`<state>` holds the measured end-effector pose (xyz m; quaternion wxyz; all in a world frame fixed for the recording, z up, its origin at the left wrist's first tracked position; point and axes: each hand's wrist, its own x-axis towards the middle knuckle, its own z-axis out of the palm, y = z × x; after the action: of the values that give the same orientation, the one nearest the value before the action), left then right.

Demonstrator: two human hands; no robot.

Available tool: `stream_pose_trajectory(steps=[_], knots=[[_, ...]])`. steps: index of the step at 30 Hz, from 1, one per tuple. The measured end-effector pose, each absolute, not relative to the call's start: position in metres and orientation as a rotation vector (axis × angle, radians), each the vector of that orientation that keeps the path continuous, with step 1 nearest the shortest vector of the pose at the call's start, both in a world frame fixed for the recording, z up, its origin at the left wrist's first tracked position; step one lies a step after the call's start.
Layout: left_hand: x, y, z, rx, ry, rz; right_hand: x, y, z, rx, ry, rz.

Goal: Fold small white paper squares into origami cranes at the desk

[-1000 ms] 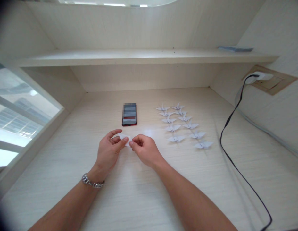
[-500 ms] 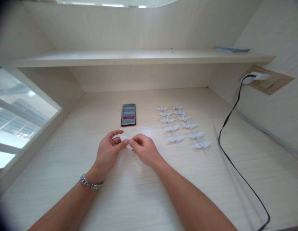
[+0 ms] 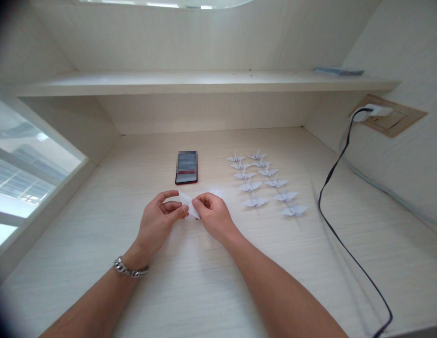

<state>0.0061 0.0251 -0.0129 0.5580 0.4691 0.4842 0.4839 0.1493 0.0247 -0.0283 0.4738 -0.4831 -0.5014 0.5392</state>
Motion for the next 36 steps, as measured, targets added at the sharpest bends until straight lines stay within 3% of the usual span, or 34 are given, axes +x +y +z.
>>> stream_pose_trajectory(steps=[36], knots=[[0.012, 0.022, -0.018, 0.902, 0.903, 1.224, 0.153, 0.025, -0.018, -1.002, -1.128, 1.553]])
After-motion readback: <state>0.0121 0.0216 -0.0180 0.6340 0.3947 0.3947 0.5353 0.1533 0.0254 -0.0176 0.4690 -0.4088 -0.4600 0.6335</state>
